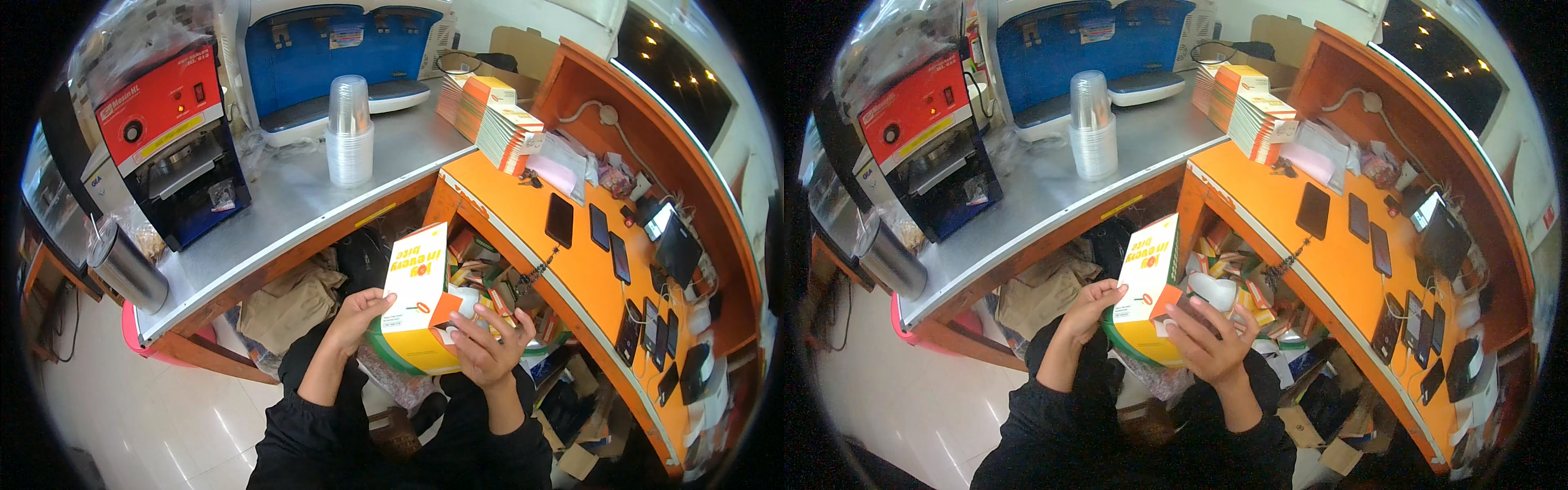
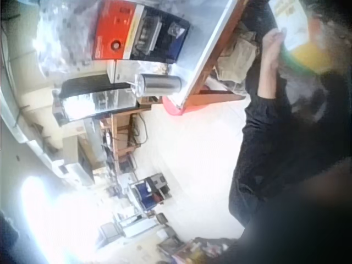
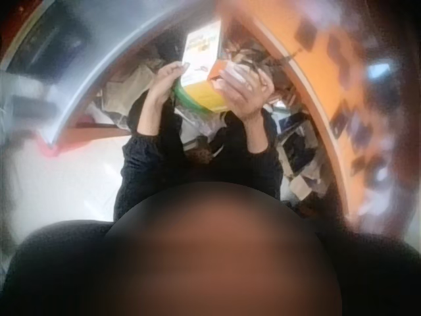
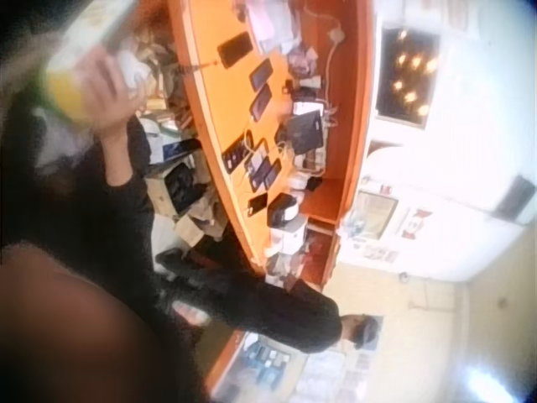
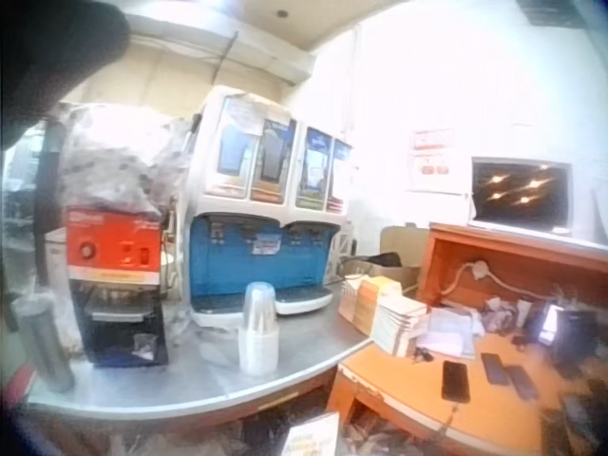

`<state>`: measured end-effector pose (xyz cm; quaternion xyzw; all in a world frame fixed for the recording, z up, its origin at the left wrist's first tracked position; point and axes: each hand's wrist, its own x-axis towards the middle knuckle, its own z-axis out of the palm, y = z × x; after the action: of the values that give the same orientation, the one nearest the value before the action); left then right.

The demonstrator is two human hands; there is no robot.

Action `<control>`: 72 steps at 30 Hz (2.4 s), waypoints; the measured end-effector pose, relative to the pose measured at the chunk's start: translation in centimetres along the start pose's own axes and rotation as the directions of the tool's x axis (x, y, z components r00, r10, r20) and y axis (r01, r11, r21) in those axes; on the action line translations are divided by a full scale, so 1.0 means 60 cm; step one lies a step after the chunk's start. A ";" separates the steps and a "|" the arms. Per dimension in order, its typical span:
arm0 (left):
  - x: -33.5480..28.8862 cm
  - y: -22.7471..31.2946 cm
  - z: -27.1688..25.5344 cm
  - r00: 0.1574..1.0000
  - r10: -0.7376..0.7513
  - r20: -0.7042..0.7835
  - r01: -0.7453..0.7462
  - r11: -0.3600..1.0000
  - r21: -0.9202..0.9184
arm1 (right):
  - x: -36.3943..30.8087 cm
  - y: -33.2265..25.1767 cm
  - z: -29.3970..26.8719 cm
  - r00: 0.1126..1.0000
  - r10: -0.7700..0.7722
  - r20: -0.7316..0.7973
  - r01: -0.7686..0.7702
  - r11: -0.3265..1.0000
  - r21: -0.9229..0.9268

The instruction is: The person assembles small printed cardboard boxes by hand, folding flaps and tucking tabs to form the box shape. They handle multiple boxes one at a time, then place the finished boxes into a pile on the floor.

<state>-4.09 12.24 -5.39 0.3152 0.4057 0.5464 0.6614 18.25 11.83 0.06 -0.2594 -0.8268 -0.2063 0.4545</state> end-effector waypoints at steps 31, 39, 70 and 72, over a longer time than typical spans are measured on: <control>-0.028 0.035 -0.003 0.931 0.363 0.036 -0.365 0.925 0.105 | -0.007 -0.021 0.039 0.822 0.482 0.303 -0.523 0.429 0.736; -0.025 0.033 0.007 0.966 0.236 0.109 -0.248 0.962 0.117 | -0.010 -0.010 0.028 0.738 0.358 0.571 -0.620 0.027 0.784; -0.003 -0.022 0.074 0.819 0.528 -0.225 -0.496 0.848 0.186 | 0.009 -0.026 0.060 0.881 0.459 0.111 -0.468 0.815 0.342; -0.008 -0.032 0.078 0.696 0.692 -0.194 -0.563 0.693 0.450 | 0.007 -0.021 0.060 0.861 0.495 0.117 -0.489 0.741 0.461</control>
<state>0.88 11.47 -4.75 0.4485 0.4728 0.7056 0.2782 14.96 13.02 -1.49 -0.3472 -0.7507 0.1284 0.5472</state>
